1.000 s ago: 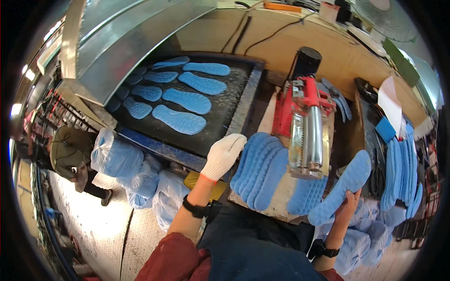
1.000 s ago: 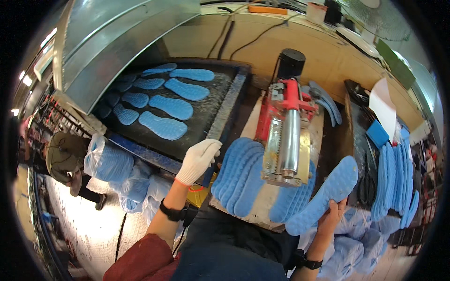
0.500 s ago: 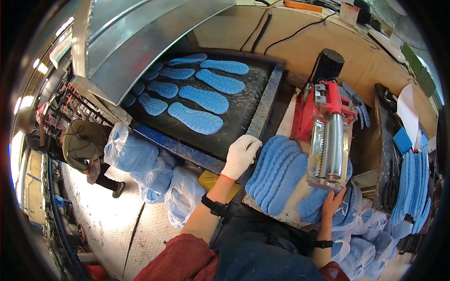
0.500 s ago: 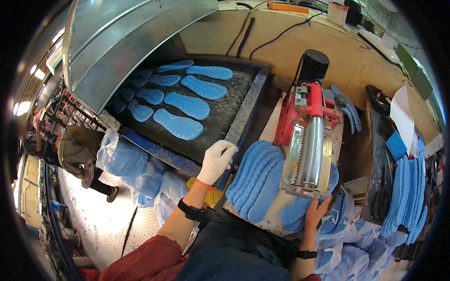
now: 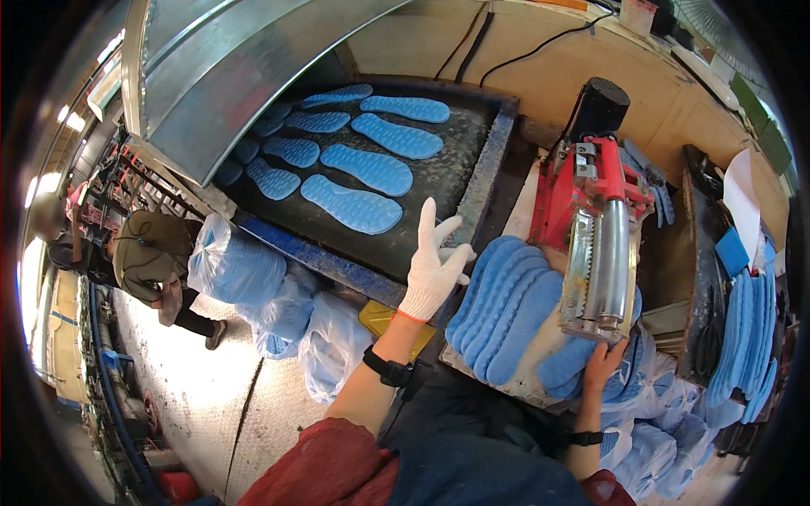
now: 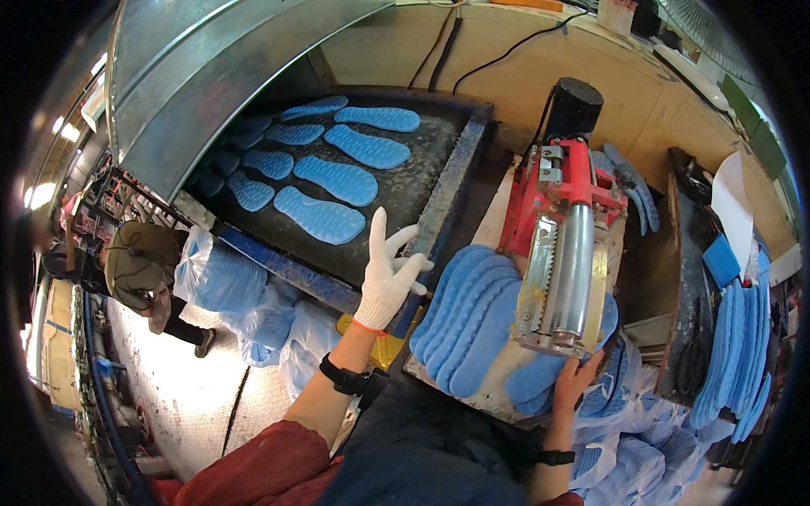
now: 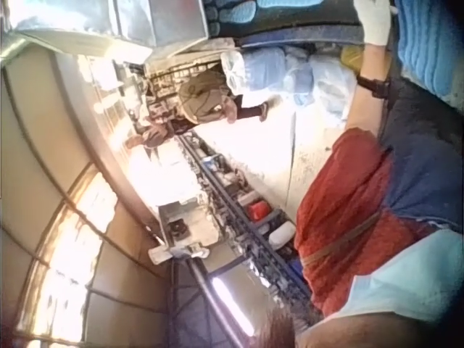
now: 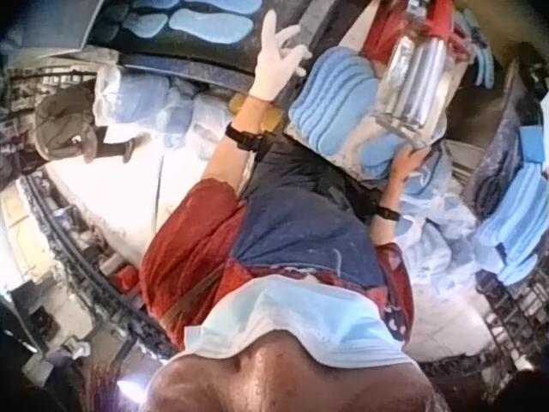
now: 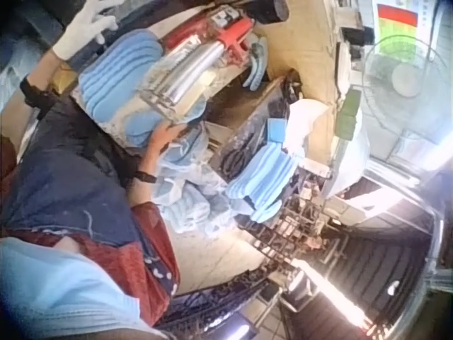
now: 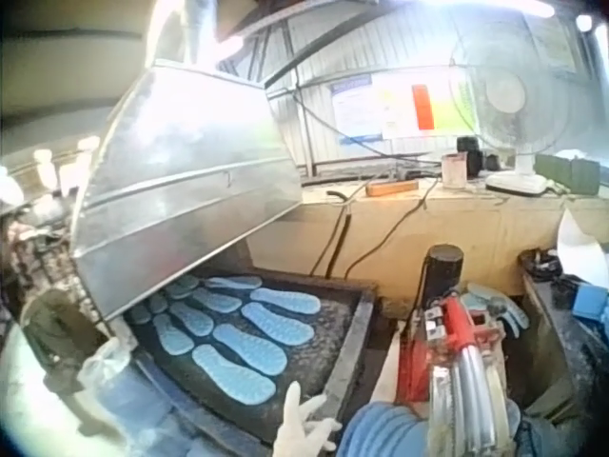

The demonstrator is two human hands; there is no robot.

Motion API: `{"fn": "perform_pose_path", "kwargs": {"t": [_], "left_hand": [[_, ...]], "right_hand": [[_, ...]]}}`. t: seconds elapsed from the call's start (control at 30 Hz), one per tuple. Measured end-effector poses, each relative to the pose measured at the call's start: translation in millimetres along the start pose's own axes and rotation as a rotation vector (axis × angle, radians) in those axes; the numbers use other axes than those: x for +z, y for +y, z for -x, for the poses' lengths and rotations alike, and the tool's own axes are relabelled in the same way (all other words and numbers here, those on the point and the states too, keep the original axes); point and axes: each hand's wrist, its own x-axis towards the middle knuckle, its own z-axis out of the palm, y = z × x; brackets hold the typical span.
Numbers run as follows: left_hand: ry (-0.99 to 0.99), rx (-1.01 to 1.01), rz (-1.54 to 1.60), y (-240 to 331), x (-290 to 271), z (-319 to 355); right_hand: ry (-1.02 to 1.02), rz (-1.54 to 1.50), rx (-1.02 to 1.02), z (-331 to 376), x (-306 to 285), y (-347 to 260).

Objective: Apply adhesive to shoe insoles using a roller machine and organize them into bags.

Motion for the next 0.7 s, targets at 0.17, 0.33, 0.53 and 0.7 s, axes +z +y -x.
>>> {"fn": "perform_pose_path", "kwargs": {"t": [0.17,0.33,0.53,0.7], "left_hand": [[-0.025,0.105,0.022,-6.6,5.7,-2.3],[0.027,0.101,0.08,-19.8,3.3,-0.8],[0.085,0.142,0.256,-37.4,1.8,-18.0],[-0.193,0.103,-0.186,-31.6,-4.9,-7.6]], "right_hand": [[-0.002,0.121,0.065,1.2,-5.9,8.2],[-0.088,0.102,0.105,6.0,-5.6,-11.5],[-0.035,0.091,0.079,11.1,1.9,-17.9],[-0.019,-0.046,0.068,-0.4,7.8,-37.0]]}}
